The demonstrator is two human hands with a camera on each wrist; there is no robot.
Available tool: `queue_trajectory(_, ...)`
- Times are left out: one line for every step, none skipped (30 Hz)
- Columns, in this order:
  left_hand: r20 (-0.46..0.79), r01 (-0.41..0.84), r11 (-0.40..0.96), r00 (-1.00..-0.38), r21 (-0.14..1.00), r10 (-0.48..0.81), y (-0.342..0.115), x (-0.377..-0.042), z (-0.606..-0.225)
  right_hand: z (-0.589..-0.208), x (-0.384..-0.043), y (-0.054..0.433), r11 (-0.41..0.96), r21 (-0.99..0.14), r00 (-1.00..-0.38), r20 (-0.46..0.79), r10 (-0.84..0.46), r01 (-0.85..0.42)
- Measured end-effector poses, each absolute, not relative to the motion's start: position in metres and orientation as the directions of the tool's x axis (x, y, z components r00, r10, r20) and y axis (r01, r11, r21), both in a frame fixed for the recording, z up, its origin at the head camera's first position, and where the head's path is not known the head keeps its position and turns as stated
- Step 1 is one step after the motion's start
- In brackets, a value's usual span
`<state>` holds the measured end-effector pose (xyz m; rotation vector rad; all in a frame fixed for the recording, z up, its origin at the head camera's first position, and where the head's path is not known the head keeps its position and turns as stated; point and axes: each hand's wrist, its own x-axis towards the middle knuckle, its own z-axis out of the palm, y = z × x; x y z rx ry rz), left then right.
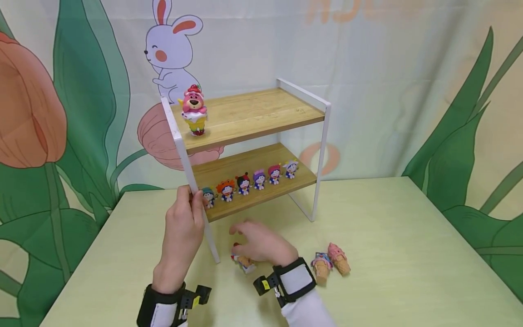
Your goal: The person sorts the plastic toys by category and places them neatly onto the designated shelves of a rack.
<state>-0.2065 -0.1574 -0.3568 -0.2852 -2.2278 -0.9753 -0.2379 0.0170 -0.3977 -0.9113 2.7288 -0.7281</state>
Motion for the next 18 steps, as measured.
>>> queue_trajectory(0.663, 0.442, 0.695, -0.746, 0.567, -0.067, -0.157, -0.207, -0.357, -0.400, -0.239, 0.016, 0.699, -0.502, -0.800, -0.023, -0.599, -0.509)
queue_trajectory(0.662, 0.441, 0.695, -0.746, 0.568, -0.067, -0.157, -0.207, -0.357, -0.403, -0.240, 0.016, 0.704, -0.503, -0.802, -0.036, -0.596, -0.501)
queue_trajectory(0.660, 0.440, 0.695, -0.748, 0.569, -0.068, -0.157, -0.207, -0.357, -0.405, -0.240, 0.015, 0.712, -0.504, -0.806, -0.052, -0.590, -0.489)
queue_trajectory(0.659, 0.438, 0.695, -0.749, 0.570, -0.068, -0.157, -0.206, -0.357, -0.407, -0.241, 0.014, 0.718, -0.503, -0.808, -0.064, -0.586, -0.481)
queue_trajectory(0.657, 0.437, 0.695, -0.751, 0.572, -0.069, -0.157, -0.206, -0.356, -0.410, -0.242, 0.014, 0.723, -0.501, -0.809, -0.076, -0.583, -0.475)
queue_trajectory(0.655, 0.435, 0.694, -0.752, 0.574, -0.070, -0.158, -0.206, -0.356, -0.412, -0.243, 0.013, 0.726, -0.503, -0.809, -0.084, -0.581, -0.469)
queue_trajectory(0.654, 0.435, 0.692, -0.753, 0.576, -0.071, -0.158, -0.206, -0.356, -0.415, -0.243, 0.013, 0.729, -0.507, -0.811, -0.094, -0.578, -0.460)
queue_trajectory(0.653, 0.435, 0.691, -0.754, 0.577, -0.072, -0.158, -0.206, -0.356, -0.417, -0.244, 0.013, 0.732, -0.508, -0.813, -0.099, -0.574, -0.454)
queue_trajectory(0.653, 0.435, 0.690, -0.754, 0.578, -0.071, -0.157, -0.206, -0.356, -0.419, -0.244, 0.012, 0.734, -0.510, -0.814, -0.103, -0.571, -0.450)
queue_trajectory(0.653, 0.435, 0.690, -0.754, 0.579, -0.072, -0.157, -0.206, -0.356, -0.421, -0.245, 0.012, 0.733, -0.513, -0.817, -0.103, -0.568, -0.446)
queue_trajectory(0.653, 0.436, 0.689, -0.754, 0.579, -0.072, -0.157, -0.206, -0.355, -0.423, -0.246, 0.012, 0.734, -0.515, -0.820, -0.100, -0.563, -0.442)
queue_trajectory(0.653, 0.436, 0.689, -0.754, 0.579, -0.071, -0.157, -0.206, -0.355, -0.425, -0.247, 0.012, 0.735, -0.520, -0.825, -0.097, -0.557, -0.435)
queue_trajectory(0.653, 0.436, 0.690, -0.754, 0.578, -0.071, -0.157, -0.206, -0.355, -0.426, -0.247, 0.012, 0.736, -0.526, -0.830, -0.096, -0.549, -0.427)
queue_trajectory(0.654, 0.435, 0.691, -0.754, 0.577, -0.071, -0.157, -0.205, -0.355, -0.428, -0.247, 0.011, 0.739, -0.525, -0.835, -0.090, -0.542, -0.423)
queue_trajectory(0.653, 0.435, 0.692, -0.754, 0.577, -0.071, -0.157, -0.205, -0.355, -0.429, -0.248, 0.011, 0.741, -0.529, -0.842, -0.086, -0.532, -0.414)
queue_trajectory(0.653, 0.434, 0.693, -0.754, 0.576, -0.071, -0.157, -0.205, -0.355, -0.430, -0.248, 0.010, 0.742, -0.535, -0.850, -0.081, -0.521, -0.404)
queue_trajectory(0.653, 0.433, 0.694, -0.754, 0.576, -0.071, -0.157, -0.205, -0.355, -0.431, -0.247, 0.009, 0.743, -0.542, -0.857, -0.079, -0.509, -0.392)
queue_trajectory(0.653, 0.433, 0.694, -0.754, 0.575, -0.072, -0.157, -0.205, -0.355, -0.431, -0.247, 0.008, 0.744, -0.552, -0.864, -0.081, -0.497, -0.376)
